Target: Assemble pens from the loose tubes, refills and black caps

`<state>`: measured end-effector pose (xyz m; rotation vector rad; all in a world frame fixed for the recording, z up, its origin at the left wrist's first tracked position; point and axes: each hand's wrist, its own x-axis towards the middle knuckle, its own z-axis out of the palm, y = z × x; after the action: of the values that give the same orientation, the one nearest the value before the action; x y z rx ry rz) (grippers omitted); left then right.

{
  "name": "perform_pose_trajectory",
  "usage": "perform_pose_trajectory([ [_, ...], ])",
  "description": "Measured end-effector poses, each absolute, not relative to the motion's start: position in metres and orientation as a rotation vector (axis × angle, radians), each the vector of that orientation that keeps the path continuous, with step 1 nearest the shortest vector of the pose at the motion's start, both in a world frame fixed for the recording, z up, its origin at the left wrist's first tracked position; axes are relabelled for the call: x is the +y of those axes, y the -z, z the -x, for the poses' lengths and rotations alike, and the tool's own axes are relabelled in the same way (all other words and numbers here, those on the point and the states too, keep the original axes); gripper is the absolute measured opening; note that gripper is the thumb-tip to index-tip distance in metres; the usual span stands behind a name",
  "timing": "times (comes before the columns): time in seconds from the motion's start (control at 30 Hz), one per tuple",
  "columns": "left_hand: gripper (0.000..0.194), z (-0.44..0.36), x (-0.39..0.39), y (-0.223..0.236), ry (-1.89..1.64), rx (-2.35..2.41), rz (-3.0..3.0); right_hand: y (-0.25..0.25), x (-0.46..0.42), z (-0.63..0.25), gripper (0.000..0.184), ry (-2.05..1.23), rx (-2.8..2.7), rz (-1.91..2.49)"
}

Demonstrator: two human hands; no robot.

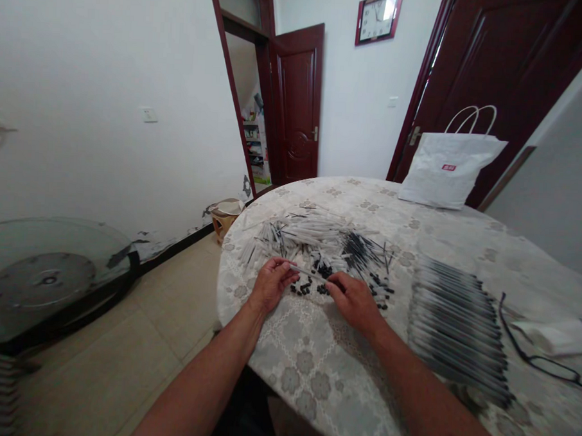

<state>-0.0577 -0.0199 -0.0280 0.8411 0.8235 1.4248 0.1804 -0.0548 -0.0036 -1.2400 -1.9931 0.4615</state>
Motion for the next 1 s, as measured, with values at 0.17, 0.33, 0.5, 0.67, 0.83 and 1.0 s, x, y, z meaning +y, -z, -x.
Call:
perform_pose_trajectory([
  [0.17, 0.031, 0.059, -0.02, 0.029, -1.39, 0.809, -0.857, 0.002, -0.05, -0.181, 0.021, -0.757, -1.876, 1.332],
  [0.33, 0.032, 0.061, -0.024, 0.023, -1.369, 0.791, -0.831, -0.003, -0.058, -0.174, 0.016, -0.644, -1.948, 1.275],
  [0.5, 0.032, 0.062, -0.025, 0.019, -1.293, 0.774, -0.85, 0.0, -0.063, -0.167, 0.016, -0.411, -2.124, 1.183],
  [0.67, 0.032, 0.065, -0.025, 0.018, -1.272, 0.803, -0.851, -0.003, -0.064, -0.166, 0.016, -0.277, -2.217, 1.226],
  [0.83, 0.033, 0.069, -0.02, 0.015, -1.219, 0.86, -0.945, -0.016, -0.063, -0.168, 0.019, -0.251, -2.369, 1.338],
  [1.0, 0.035, 0.068, -0.021, 0.01, -1.135, 0.981, -1.103, -0.039, -0.069, -0.174, 0.016, -0.184, -2.488, 1.427],
])
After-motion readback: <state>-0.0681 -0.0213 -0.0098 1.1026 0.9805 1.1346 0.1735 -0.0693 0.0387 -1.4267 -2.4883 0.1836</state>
